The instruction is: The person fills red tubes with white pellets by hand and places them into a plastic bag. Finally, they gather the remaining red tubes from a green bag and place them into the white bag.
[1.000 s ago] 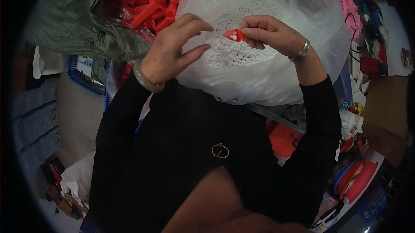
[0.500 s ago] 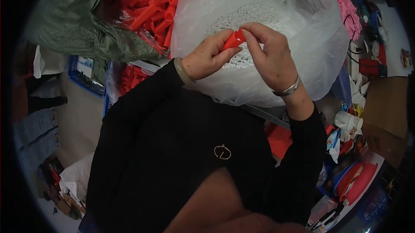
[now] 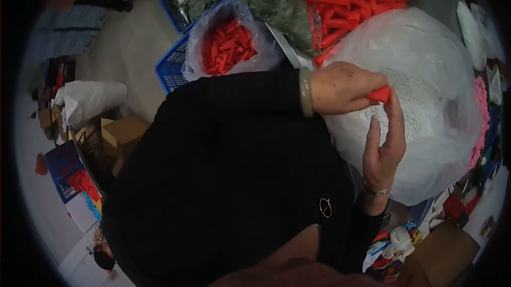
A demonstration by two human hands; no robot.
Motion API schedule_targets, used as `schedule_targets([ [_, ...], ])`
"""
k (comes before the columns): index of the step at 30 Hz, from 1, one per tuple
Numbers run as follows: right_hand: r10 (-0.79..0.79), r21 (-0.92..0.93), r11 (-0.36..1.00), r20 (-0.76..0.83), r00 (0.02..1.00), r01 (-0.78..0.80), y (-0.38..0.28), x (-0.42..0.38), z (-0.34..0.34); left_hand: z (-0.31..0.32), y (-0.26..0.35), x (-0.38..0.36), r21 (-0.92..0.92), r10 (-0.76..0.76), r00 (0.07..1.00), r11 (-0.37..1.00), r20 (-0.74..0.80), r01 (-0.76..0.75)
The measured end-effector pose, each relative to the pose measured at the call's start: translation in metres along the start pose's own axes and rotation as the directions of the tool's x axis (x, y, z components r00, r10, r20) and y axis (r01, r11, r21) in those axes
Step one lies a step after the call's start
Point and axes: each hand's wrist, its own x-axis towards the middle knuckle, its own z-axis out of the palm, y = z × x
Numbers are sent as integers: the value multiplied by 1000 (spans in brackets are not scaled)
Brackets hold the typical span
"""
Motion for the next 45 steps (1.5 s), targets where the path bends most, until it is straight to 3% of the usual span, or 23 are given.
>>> schedule_targets([
  [3,0,154,988,-56,998,9,7,1,2,-70,-7,-42,51,-122,977,992,175,115],
  [4,26,83,996,-113,993,-17,8,2,-6,-96,-10,-59,52,-180,965,984,192,173],
  [5,101,69,993,-137,985,-92,10,1,-16,-116,-18,-78,143,-348,919,935,184,325],
  [6,175,56,984,-162,971,-168,13,0,-23,-133,-29,-97,229,-506,847,854,161,467],
  [8,192,28,981,-184,964,-190,24,-4,-30,-155,-71,-138,396,-605,796,738,30,546],
  [10,195,-69,977,-105,975,-203,31,-11,-32,-159,-107,-175,556,-557,809,619,-187,555],
  [12,136,-247,959,-19,991,-136,44,-20,-33,-162,-124,-192,837,-507,830,330,-234,437],
  [14,164,-300,943,53,985,-141,42,-36,-34,-165,-109,-164,774,-483,839,421,-250,472],
  [16,188,-331,933,120,975,-139,42,-53,-39,-147,-80,-125,484,-339,912,772,-233,411],
  [18,229,-360,916,118,966,-174,36,-71,-42,-116,-39,-80,629,45,989,775,-144,56],
  [19,232,-411,898,146,962,-154,33,-78,-43,-95,-24,-62,616,70,990,787,-121,20],
  [21,235,-467,874,157,959,-138,33,-90,-46,-57,-2,-31,636,308,936,690,172,-344],
  [22,254,-525,842,182,950,-124,30,-95,-44,-45,-1,-22,631,327,927,684,182,-365],
  [24,279,-587,800,188,942,-120,28,-106,-39,-23,-13,-9,589,303,814,571,496,-572],
  [27,233,-610,788,172,957,-82,30,-116,-33,-15,-37,15,612,212,744,452,634,-649],
  [30,321,-638,760,197,926,-127,36,-121,-31,-15,-40,32,582,223,675,365,703,-727],
  [33,222,-659,748,134,966,-81,54,-126,-29,-14,-41,45,589,224,667,329,711,-738],
  [36,151,-688,724,83,985,-53,73,-128,-45,-15,-38,63,552,338,608,257,718,-794],
  [40,56,-753,650,-87,995,-102,64,-110,-85,-12,-19,107,615,433,641,222,633,-757],
  [42,-2,-754,646,-158,987,-120,63,-102,-105,-7,-15,132,706,436,721,233,539,-669],
  [45,-89,-833,523,-266,960,-182,65,-98,-129,-3,-8,140,707,444,730,257,520,-659],
])
